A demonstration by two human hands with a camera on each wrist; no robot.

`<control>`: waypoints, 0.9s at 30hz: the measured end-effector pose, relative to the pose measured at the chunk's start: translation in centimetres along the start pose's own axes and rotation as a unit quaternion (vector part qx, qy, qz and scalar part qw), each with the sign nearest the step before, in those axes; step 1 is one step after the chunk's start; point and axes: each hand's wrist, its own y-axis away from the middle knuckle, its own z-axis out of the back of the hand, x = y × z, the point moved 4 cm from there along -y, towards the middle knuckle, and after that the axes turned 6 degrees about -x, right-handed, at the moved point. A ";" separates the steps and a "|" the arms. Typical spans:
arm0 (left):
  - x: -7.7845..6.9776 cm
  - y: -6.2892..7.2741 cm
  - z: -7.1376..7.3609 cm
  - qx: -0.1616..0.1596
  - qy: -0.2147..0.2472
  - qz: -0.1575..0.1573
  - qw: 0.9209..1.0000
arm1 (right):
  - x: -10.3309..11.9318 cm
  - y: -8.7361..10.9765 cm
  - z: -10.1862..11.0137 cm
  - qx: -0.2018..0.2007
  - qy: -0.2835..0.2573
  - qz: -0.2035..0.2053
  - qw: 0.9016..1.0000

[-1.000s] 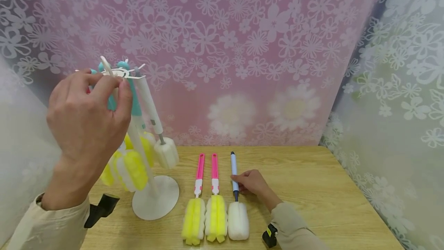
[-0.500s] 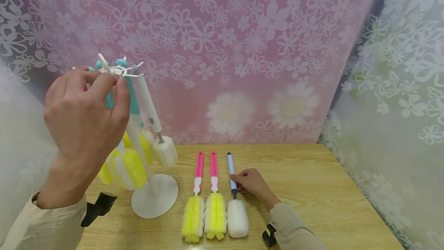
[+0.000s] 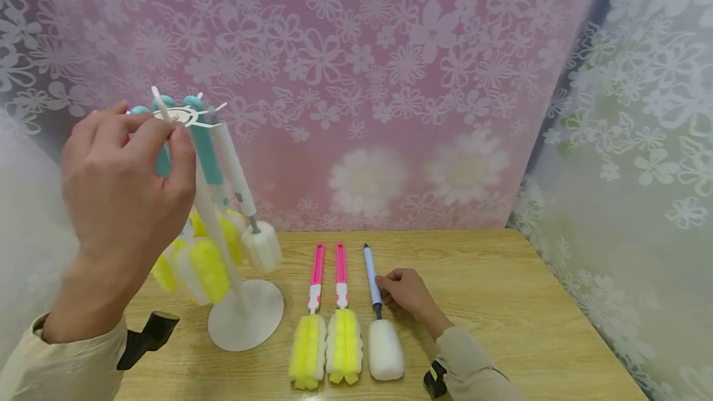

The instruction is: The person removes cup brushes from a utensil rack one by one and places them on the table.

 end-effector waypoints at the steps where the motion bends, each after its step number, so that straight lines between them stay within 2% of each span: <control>1: 0.0 0.0 0.1 0.000 0.001 -0.003 1.000 | 0.1 0.0 0.1 0.000 -0.005 0.002 1.000; 4: -0.1 -0.1 0.3 0.000 0.001 -0.009 1.000 | 0.2 0.1 0.5 0.003 -0.011 0.010 1.000; 11: -0.3 -0.1 0.3 -0.003 -0.009 -0.011 1.000 | 0.9 0.0 1.4 -0.008 0.046 0.032 0.998; 16: -0.3 0.1 0.3 -0.001 -0.033 -0.005 0.999 | 1.9 0.0 1.5 0.001 0.030 0.043 0.999; 22: -0.2 0.1 0.6 0.001 -0.044 -0.016 0.999 | 4.4 0.6 1.0 0.021 0.020 0.082 0.996; 27: -0.2 0.1 0.6 0.008 -0.042 -0.022 0.999 | 7.2 1.5 0.4 0.040 0.005 0.136 0.990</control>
